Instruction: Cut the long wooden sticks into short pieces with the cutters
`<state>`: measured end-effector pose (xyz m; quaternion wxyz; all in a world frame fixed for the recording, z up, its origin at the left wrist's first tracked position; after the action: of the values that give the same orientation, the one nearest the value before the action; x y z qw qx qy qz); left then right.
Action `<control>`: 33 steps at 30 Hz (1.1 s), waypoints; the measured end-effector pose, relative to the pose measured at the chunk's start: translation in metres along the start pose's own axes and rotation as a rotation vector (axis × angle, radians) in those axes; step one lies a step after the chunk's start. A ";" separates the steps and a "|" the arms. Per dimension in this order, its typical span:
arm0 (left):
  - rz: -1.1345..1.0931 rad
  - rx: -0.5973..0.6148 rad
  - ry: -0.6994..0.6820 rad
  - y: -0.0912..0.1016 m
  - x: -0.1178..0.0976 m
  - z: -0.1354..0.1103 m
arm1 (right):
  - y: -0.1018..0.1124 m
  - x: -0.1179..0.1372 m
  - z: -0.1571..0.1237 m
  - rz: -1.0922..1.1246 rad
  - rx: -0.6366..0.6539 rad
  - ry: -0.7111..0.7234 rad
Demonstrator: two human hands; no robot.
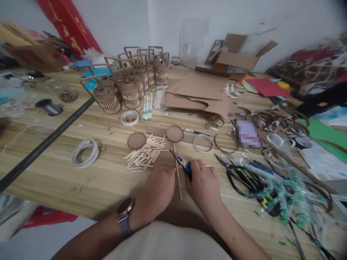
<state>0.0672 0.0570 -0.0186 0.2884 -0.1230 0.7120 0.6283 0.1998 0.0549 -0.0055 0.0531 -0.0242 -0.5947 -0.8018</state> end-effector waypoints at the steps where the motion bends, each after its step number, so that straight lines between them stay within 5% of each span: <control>1: -0.045 -0.022 0.006 0.001 0.003 0.002 | 0.001 -0.005 0.002 0.036 0.008 -0.029; 4: -0.309 0.013 0.054 0.001 0.014 0.009 | 0.006 -0.019 0.006 0.334 0.096 -0.096; 9: -0.802 0.329 0.236 -0.012 0.012 0.015 | 0.020 -0.007 0.003 0.708 0.324 0.008; 15: -0.886 0.494 0.231 -0.017 -0.008 0.009 | 0.019 0.004 0.004 0.748 0.332 0.000; 25: -0.976 0.601 0.240 -0.026 -0.010 0.001 | 0.015 0.011 0.006 0.861 0.394 0.054; 28: -1.011 0.597 0.282 -0.027 -0.008 0.000 | 0.016 0.011 0.008 0.870 0.299 0.107; 33: -1.181 0.388 0.457 -0.028 0.004 0.008 | 0.020 0.003 0.005 0.774 -0.010 0.074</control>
<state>0.0815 0.0601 -0.0441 0.4431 -0.5687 0.6684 0.1830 0.1992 0.0538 0.0157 0.3732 -0.2181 -0.5352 -0.7258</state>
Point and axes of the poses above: each hand's wrist, its own z-axis towards the middle knuckle, its own y-axis out of the back of the hand, x = y × z, the point moved 7 cm from there along z, towards the middle knuckle, and after that the axes turned 11 degrees about -x, right-handed, at the moved point
